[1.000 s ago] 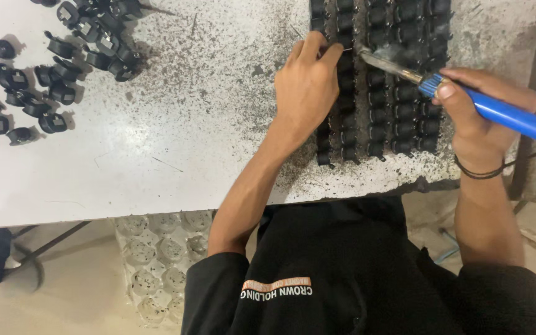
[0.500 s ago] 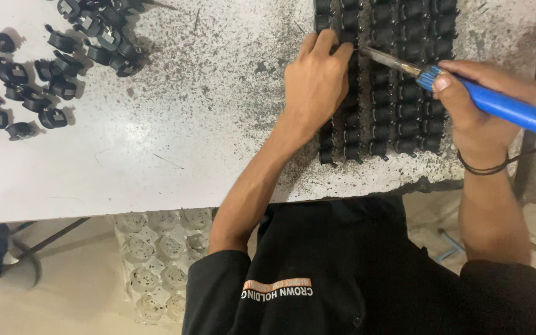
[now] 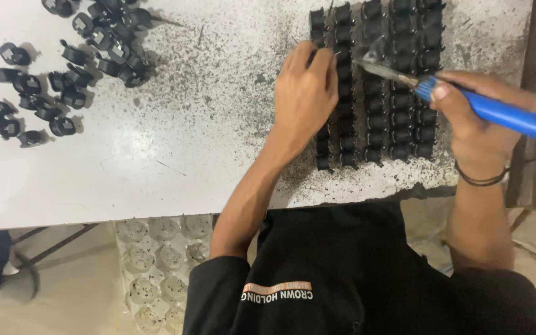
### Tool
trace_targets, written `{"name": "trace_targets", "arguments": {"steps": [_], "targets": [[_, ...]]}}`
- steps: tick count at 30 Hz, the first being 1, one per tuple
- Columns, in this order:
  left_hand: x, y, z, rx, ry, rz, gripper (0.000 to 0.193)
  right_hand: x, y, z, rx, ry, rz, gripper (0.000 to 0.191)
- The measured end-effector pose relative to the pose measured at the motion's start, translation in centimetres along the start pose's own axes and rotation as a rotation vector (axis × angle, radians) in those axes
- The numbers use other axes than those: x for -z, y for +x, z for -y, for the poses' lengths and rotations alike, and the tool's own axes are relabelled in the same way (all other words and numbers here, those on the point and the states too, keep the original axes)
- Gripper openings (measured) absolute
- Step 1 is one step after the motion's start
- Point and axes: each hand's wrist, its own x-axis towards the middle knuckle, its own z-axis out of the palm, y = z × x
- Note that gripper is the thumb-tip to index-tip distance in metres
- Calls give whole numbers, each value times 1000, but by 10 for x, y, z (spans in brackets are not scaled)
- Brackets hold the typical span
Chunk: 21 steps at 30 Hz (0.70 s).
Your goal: The person arranges small black components with wire leads into a slotted rack on the workbench, then uses a soldering iron to solder the wire terminals on each component, working through the rack one component at a time.
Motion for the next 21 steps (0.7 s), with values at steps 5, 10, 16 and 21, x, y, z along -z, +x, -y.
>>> {"name": "trace_targets", "arguments": {"steps": [5, 10, 16, 21], "targets": [[14, -12, -9, 91, -34, 185, 17, 0, -33, -12, -12, 90, -74, 26], [7, -17, -12, 4, 23, 139, 19, 6, -43, -19, -3, -5, -29, 26], [3, -17, -12, -11, 37, 164, 20, 0, -30, -3, 17, -75, 26, 24], [-4, -18, -12, -45, 14, 216, 20, -3, -14, 23, 192, -353, 174, 19]]}}
